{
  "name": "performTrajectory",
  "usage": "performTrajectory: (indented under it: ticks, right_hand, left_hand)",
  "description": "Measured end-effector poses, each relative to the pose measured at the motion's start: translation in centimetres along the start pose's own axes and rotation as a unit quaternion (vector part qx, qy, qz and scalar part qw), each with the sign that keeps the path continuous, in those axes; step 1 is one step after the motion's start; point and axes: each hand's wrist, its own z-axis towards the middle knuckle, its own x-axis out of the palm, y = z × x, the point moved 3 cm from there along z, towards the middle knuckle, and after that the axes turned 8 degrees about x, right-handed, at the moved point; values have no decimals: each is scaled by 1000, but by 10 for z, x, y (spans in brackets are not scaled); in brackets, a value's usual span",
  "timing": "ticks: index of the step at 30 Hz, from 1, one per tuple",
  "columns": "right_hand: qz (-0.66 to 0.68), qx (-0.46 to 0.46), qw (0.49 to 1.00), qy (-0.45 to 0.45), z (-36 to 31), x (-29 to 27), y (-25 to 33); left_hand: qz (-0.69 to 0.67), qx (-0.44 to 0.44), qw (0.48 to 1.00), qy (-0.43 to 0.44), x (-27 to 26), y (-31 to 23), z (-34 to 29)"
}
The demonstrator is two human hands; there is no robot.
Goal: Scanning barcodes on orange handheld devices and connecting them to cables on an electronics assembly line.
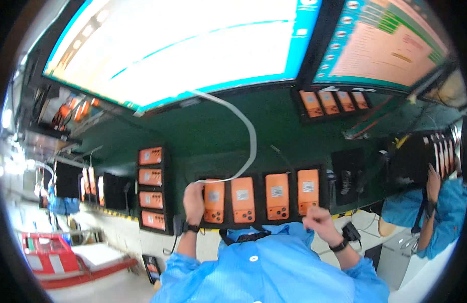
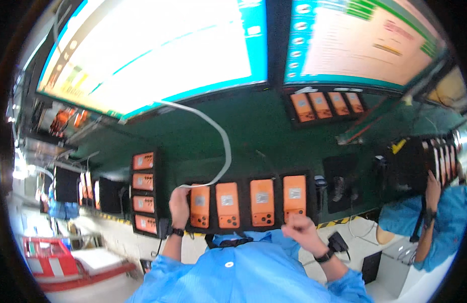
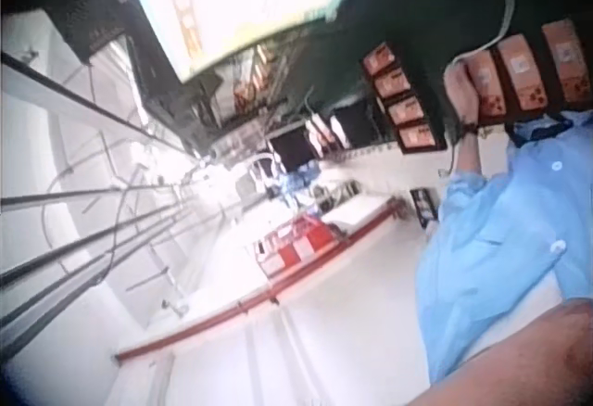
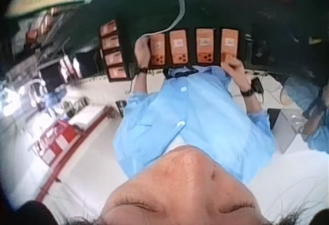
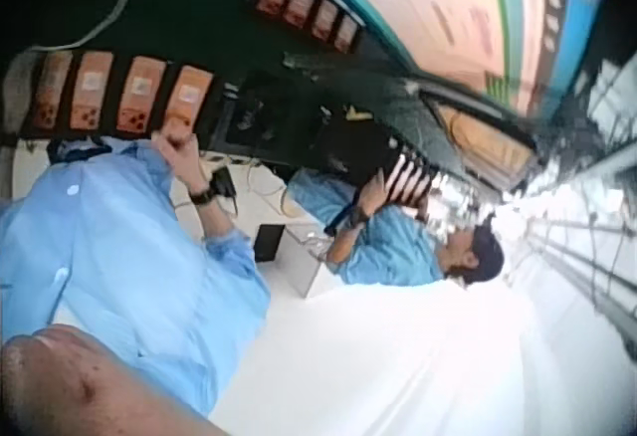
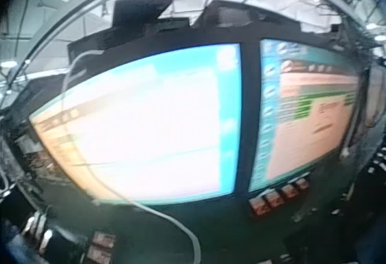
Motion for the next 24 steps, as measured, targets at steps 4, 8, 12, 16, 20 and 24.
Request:
performTrajectory:
  ticks: [4, 8, 12, 16, 20, 24]
  right_hand:
    - [121, 273, 954, -5, -81, 14, -33]
    - [393, 417, 819, -35, -141, -24, -52]
    - [315, 475, 820, -56, -170, -49, -101]
    - [39, 461, 877, -127, -191, -57, -174]
    - [-32, 503, 849, -160, -204, -68, -230]
    - [-176, 395, 892, -129, -176, -74, -227]
  left_hand:
    - [45, 66, 996, 30, 12, -17, 6]
    - [95, 157, 982, 41, 12, -30, 17]
    - [131, 180, 973, 62, 5, -29, 37]
    - [17, 134, 990, 24, -14, -26, 42]
    - [-87, 61, 993, 44, -32, -27, 34]
    - [-135, -7, 990, 46, -46, -27, 25]
